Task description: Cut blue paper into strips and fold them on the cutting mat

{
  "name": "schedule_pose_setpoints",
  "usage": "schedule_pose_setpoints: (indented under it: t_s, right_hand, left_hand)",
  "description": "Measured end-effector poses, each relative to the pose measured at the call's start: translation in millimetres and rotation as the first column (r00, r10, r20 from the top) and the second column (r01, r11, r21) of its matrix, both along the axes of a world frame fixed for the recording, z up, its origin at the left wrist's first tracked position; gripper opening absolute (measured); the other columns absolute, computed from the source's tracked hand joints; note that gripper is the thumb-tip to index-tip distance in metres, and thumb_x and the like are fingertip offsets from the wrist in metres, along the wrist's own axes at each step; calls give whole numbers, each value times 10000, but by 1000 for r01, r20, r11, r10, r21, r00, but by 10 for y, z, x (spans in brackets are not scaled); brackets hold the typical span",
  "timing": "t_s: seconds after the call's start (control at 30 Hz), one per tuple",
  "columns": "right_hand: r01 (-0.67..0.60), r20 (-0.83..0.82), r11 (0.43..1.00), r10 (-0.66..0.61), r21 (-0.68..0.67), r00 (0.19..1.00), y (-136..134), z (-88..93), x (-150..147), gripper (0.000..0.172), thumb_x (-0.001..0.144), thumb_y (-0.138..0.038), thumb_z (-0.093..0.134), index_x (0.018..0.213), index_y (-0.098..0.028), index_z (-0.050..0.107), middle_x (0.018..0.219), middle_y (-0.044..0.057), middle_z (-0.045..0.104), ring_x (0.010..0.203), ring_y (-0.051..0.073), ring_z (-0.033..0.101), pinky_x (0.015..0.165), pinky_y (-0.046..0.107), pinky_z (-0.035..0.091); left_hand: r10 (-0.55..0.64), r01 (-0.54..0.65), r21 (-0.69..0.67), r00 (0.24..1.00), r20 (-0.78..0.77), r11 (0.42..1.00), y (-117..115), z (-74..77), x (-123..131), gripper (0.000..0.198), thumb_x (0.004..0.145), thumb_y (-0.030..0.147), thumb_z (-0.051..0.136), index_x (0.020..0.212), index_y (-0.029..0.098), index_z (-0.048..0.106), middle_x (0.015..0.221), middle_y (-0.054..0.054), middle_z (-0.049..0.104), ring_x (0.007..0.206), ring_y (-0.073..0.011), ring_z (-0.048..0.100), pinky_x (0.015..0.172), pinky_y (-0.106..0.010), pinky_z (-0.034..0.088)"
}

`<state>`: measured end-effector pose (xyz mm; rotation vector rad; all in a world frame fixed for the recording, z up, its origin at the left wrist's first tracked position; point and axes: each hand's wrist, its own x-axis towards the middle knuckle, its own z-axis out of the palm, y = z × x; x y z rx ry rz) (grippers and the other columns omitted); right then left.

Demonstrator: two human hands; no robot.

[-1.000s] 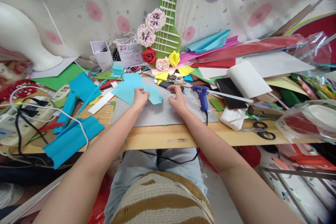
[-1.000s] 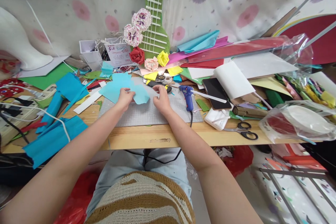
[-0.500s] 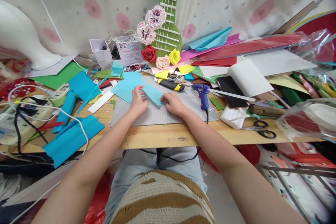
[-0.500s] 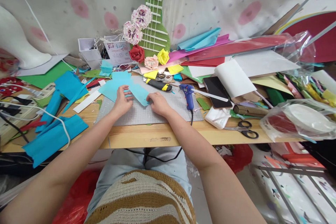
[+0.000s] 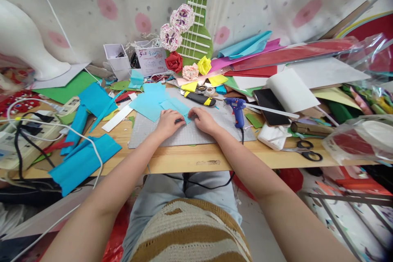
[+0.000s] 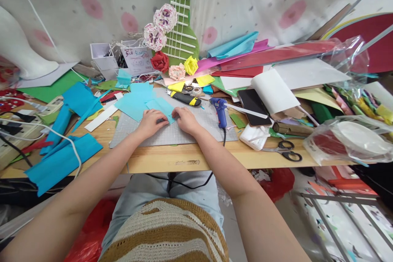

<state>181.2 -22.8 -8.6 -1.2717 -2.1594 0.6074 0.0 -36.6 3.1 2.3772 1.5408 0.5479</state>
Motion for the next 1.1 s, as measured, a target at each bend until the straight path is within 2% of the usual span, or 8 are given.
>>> schedule_pose_setpoints:
  t_s: [0.13,0.27,0.43,0.57,0.7,0.87,1.1]
  right_hand:
    - [-3,10,1000,3,-1,1000,-4,9,-6,387,601,17,371,844,-203,578,891,22,636,917,181,523,856,323,414]
    - [-5,13,1000,5,5,1000,-6,12,-13,357,628,2,383,845,-198,583,885,26,636,912,186,519,848,320,415]
    - [15,12,1000,-15,7,1000,-1,10,-36,243,710,-48,426,813,-205,581,850,26,635,895,191,521,819,317,416]
    - [49,12,999,-49,5,999,2,-6,-63,127,763,-119,494,813,-204,574,827,29,627,885,194,522,817,325,412]
    - [71,15,997,-71,13,997,0,-15,-85,102,759,-123,529,802,-207,567,825,25,626,882,196,519,817,327,409]
    - [72,22,997,-73,16,997,-8,-6,-104,156,753,-79,494,805,-205,567,830,31,627,884,198,516,815,329,408]
    - [68,49,997,-70,38,996,-13,-36,-108,95,763,-138,546,829,-203,569,843,37,626,886,209,506,826,341,408]
  left_hand:
    - [86,-86,-23,996,9,996,42,-37,16,112,799,322,585,791,253,673,874,-20,691,915,-221,542,871,-392,303]
    - [124,-124,-30,992,15,992,84,-60,51,122,796,328,583,775,242,667,835,-20,694,871,-223,558,848,-391,314]
    - [162,-162,-24,987,14,987,109,-60,86,114,789,328,594,751,232,643,799,-29,687,862,-232,562,846,-396,316]
    - [204,-205,3,979,27,979,99,-64,104,111,787,311,605,862,229,611,797,-33,674,900,-242,555,851,-390,320]
    - [214,-215,3,975,53,977,91,-79,115,189,770,288,631,937,225,569,796,-30,664,913,-248,540,869,-395,308]
    - [222,-223,7,973,58,975,94,-92,120,182,768,280,638,919,225,551,793,-30,659,921,-248,532,865,-389,301]
    - [226,-228,28,972,56,973,88,-90,114,142,771,298,636,867,223,562,837,-31,657,922,-239,520,856,-387,293]
